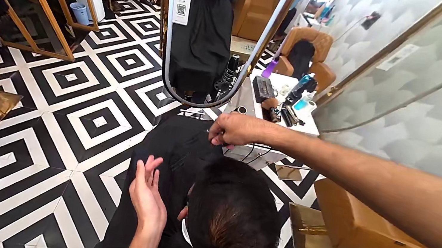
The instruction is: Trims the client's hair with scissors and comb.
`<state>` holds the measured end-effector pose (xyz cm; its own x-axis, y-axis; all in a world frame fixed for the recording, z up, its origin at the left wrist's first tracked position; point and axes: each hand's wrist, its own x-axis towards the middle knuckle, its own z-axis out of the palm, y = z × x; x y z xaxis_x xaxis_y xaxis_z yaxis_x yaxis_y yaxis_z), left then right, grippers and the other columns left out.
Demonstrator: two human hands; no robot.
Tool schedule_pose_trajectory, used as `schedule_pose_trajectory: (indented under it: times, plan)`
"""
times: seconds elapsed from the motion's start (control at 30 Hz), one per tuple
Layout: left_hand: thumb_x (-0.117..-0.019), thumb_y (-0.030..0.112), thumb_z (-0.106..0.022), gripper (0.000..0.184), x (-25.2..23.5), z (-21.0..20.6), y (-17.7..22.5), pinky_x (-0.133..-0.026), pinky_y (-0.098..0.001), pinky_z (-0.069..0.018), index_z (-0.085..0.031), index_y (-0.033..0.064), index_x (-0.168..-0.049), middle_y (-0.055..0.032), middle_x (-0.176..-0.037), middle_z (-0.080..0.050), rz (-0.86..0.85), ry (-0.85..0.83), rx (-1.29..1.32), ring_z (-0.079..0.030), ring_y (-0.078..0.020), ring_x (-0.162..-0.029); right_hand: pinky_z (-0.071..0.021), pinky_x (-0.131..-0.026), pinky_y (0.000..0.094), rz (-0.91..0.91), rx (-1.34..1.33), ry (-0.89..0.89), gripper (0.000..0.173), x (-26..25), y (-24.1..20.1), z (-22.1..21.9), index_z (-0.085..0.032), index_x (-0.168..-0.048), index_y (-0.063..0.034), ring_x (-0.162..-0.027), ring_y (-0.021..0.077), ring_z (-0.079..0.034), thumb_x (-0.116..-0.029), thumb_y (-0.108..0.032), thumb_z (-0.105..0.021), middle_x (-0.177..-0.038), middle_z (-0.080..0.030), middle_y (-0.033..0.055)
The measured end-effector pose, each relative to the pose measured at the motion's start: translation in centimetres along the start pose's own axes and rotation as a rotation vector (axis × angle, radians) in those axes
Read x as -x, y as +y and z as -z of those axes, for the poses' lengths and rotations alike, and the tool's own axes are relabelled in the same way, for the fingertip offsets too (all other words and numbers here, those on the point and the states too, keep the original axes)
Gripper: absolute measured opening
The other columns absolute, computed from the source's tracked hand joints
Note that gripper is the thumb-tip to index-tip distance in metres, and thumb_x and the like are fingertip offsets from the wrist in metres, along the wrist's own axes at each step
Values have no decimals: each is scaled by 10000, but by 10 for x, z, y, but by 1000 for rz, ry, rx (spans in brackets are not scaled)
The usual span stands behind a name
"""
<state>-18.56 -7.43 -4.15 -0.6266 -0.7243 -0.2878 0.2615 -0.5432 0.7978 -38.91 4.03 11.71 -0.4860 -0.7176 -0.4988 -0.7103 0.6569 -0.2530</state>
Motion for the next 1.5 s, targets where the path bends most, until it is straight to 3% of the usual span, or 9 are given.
schedule_pose_trajectory:
  times: [0.2,0.37,0.47,0.67,0.77,0.87,1.0,1.17,1.5]
  plan:
    - [-1037,614,-351,696,45,74,-41,-1177,-420,-384,-756,77,-856,-192,-1441,-590,144,-541,202,-503,-309,-1405,-527,-613,306,44,-30,-202,181,45,-11,10,-771,-1014,-65,-637,124,-626,-1036,-150,-612,-822,-714,50]
    - [-1025,571,-474,474,56,53,-39,-1283,-502,-162,-790,242,-1154,-105,-1588,-452,-240,-950,-88,-214,-329,-1560,-468,-567,225,-124,-176,-225,190,94,-25,12,-762,-1020,-65,-584,67,-557,-1041,-164,-601,-770,-677,29]
    - [-1031,397,-573,323,54,16,-25,-1290,-534,-140,-787,165,-1096,-60,-1498,-568,-384,-873,-203,-314,-300,-1529,-436,-544,192,-203,-305,-187,196,107,-30,11,-748,-997,-59,-560,41,-532,-1041,-175,-596,-727,-655,14]
    - [-954,101,-698,217,54,-5,-5,-970,-325,-581,-773,54,-1151,-73,-1171,-755,-356,-689,-160,-709,-151,-1101,-406,-525,165,-210,-404,-71,208,119,-39,24,-730,-958,-48,-537,25,-508,-1046,-166,-583,-713,-654,14]
    - [-1006,367,-626,394,51,-2,-2,-1053,-373,-531,-753,53,-1207,-127,-1287,-708,-291,-755,-37,-646,-239,-1248,-492,-695,240,-337,-271,34,182,133,-82,27,-710,-1046,-106,-682,84,-588,-1067,-180,-545,-802,-641,13]
    - [-1010,606,-449,603,54,-5,1,-1165,-443,-423,-686,110,-1259,-130,-1290,-703,-161,-696,145,-604,-280,-1307,-545,-531,331,151,-79,158,194,134,-64,-14,-773,-911,-116,-545,106,-624,-1004,-247,-665,-661,-677,-5]
    - [-1072,356,-332,529,55,-6,3,-1186,-461,-373,-727,14,-1148,-207,-1297,-685,-124,-690,96,-562,-339,-1350,-495,-492,376,56,-88,7,420,123,-43,-16,-733,-781,-62,-463,150,-551,-1002,-410,-649,-584,-630,40]
    - [-1061,270,-285,541,55,-7,6,-1279,-482,-184,-714,-22,-1214,-204,-1348,-658,-188,-783,19,-476,-338,-1429,-593,-733,279,-193,-537,42,210,103,-4,43,-559,-1162,0,-785,158,-727,-1087,-181,-482,-929,-726,105]
    - [-1003,150,-416,364,60,-10,11,-1075,-385,-494,-760,34,-1039,-151,-1206,-738,-162,-698,67,-658,-232,-1229,-484,-743,357,99,485,-522,306,99,-76,37,-758,-1090,-137,-773,131,-640,-915,-389,-760,-862,-723,6]
